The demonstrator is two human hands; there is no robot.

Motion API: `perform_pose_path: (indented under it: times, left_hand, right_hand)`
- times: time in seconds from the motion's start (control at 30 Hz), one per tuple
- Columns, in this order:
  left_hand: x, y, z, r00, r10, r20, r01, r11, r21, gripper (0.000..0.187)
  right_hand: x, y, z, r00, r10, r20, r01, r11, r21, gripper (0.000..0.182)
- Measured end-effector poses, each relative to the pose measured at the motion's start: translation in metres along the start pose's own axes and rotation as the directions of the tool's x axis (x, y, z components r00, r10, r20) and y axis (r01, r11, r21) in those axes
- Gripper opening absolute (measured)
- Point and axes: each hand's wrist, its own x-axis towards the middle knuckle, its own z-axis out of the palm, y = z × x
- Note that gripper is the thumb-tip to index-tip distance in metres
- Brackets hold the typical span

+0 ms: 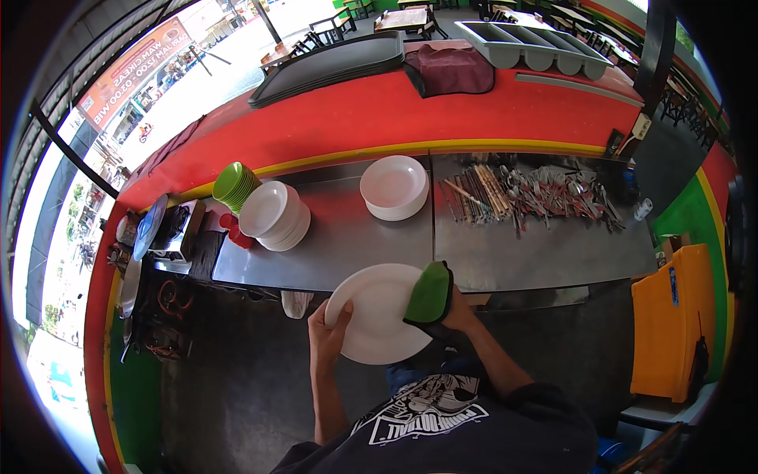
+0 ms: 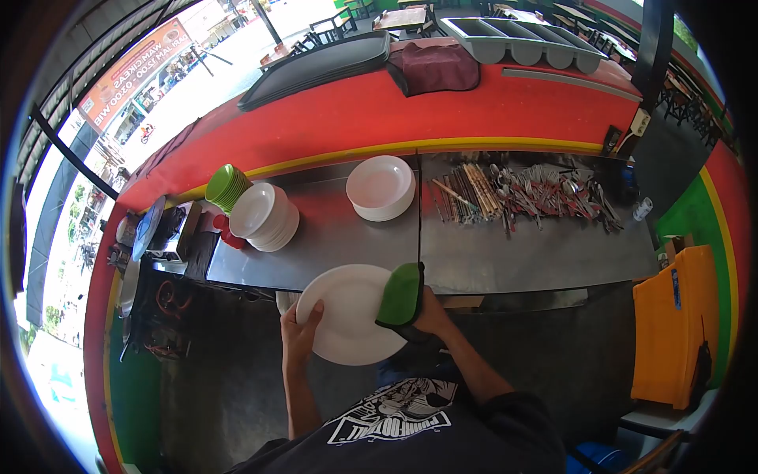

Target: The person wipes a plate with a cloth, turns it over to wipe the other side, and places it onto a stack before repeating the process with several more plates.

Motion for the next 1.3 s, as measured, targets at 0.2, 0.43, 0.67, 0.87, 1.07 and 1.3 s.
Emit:
perform_pose_path:
  times: [0.2, 0.43, 0.67, 0.87, 1.07, 1.3]
  left_hand:
    - [-0.001, 0.0, -0.002, 0.959, -0.107, 0.262, 0.021, 0.95, 0.31, 0.03]
    - [-0.005, 0.015, 0.026, 0.908, 0.156, 0.389, -0.315, 0.867, 0.385, 0.021]
    - [-0.006, 0.016, 0.02, 0.983, 0.13, 0.133, -0.16, 0.954, 0.253, 0.018]
    - [-0.002, -0.009, 0.011, 0.966, 0.099, -0.237, -0.138, 0.979, -0.151, 0.024]
    - [0.001, -0.014, 0.027, 0.956, 0.033, -0.29, -0.153, 0.902, -0.403, 0.036]
    - [0.0, 0.01, 0.0, 0.997, 0.07, -0.025, -0.07, 0.997, 0.009, 0.031]
  right_hand:
    - [0.017, -0.035, -0.009, 0.953, 0.017, 0.302, 0.043, 0.981, -0.189, 0.031]
    - [0.036, -0.046, 0.003, 0.878, -0.025, 0.478, 0.276, 0.843, -0.462, 0.021]
    - [0.043, -0.056, -0.01, 0.945, -0.09, 0.316, 0.164, 0.963, -0.214, 0.021]
    - [0.017, -0.04, 0.006, 0.992, -0.031, -0.125, 0.031, 1.0, -0.002, 0.032]
    - [-0.009, 0.015, 0.041, 0.977, 0.138, -0.162, -0.106, 0.976, 0.193, 0.047]
    - [-0.005, 0.005, -0.002, 0.992, 0.009, 0.127, -0.012, 1.0, 0.025, 0.052]
